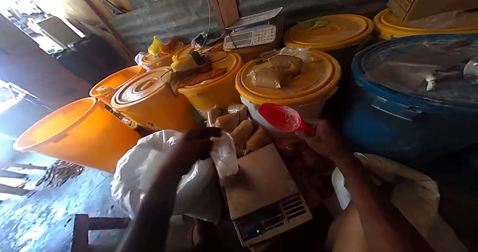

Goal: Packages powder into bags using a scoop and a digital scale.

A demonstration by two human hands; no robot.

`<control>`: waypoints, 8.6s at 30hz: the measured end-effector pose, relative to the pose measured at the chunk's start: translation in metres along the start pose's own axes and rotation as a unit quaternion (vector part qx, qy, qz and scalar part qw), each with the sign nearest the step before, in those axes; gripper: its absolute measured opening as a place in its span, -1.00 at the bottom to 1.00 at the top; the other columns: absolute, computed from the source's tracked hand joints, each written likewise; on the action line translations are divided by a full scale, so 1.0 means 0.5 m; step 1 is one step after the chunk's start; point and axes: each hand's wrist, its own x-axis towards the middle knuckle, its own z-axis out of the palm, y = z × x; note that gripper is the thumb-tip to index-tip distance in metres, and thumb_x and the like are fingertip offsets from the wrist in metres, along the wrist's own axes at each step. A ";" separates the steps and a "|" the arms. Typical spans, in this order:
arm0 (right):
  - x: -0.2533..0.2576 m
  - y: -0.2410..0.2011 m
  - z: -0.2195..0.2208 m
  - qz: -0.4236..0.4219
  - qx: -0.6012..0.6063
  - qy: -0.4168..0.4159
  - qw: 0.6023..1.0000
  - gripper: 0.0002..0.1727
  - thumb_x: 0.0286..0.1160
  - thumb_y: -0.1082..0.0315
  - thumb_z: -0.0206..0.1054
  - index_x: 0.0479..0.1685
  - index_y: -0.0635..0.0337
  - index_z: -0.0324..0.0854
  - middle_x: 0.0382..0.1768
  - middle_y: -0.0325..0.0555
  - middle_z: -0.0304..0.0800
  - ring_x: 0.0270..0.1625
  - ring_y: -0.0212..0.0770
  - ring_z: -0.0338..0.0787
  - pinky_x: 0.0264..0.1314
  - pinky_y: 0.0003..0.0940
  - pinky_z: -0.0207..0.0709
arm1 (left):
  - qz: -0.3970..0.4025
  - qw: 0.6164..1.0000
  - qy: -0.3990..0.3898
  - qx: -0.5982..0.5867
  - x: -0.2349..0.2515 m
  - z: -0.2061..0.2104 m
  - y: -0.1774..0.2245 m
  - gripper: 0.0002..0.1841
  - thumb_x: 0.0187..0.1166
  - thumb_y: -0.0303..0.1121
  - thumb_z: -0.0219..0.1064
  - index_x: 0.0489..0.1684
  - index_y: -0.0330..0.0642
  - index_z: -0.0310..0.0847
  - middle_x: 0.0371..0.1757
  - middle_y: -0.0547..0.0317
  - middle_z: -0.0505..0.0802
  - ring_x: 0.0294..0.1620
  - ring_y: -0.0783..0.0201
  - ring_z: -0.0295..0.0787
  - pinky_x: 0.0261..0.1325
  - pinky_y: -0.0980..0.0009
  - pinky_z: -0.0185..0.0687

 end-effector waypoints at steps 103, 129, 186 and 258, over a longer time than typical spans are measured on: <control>-0.249 0.069 -0.101 0.103 -0.135 -0.174 0.970 -0.54 0.27 0.27 0.60 0.20 0.21 0.76 0.00 -0.03 0.89 0.01 -0.18 0.88 0.20 -0.11 0.76 | 0.013 0.924 -0.243 0.296 -0.025 0.075 -0.345 -0.57 0.67 -0.03 0.33 0.25 -0.18 0.68 0.03 -0.20 0.84 0.16 -0.23 0.78 0.20 -0.29 0.60; -0.225 0.044 -0.047 0.056 -0.154 -0.156 0.974 -0.58 0.19 0.25 0.59 0.08 0.19 0.81 -0.11 -0.13 0.93 -0.09 -0.32 0.90 0.07 -0.30 0.79 | 0.004 0.935 -0.214 0.282 -0.044 0.069 -0.311 -0.60 0.63 -0.04 0.36 0.23 -0.10 0.70 0.07 -0.03 0.82 0.15 -0.08 0.77 0.15 -0.18 0.63; -0.266 0.100 -0.089 0.101 -0.077 -0.154 0.980 -0.50 0.05 0.26 0.61 0.10 0.21 0.79 -0.16 -0.19 0.94 -0.15 -0.39 0.90 -0.06 -0.50 0.79 | 0.005 0.941 -0.181 0.287 -0.044 0.081 -0.303 -0.76 0.53 -0.07 0.45 -0.24 -0.04 0.75 -0.35 0.14 0.78 -0.24 0.04 0.78 -0.23 -0.03 0.66; -0.005 -0.407 0.272 -0.269 -0.092 -0.185 0.941 -0.51 0.16 0.30 0.70 0.17 0.13 0.78 -0.10 -0.12 0.90 -0.15 -0.31 0.86 -0.01 -0.26 0.79 | -0.002 0.940 -0.190 0.282 -0.010 0.107 -0.315 -0.69 0.49 -0.05 0.46 -0.05 -0.07 0.80 -0.19 0.04 0.85 -0.06 -0.06 0.82 -0.02 -0.19 0.69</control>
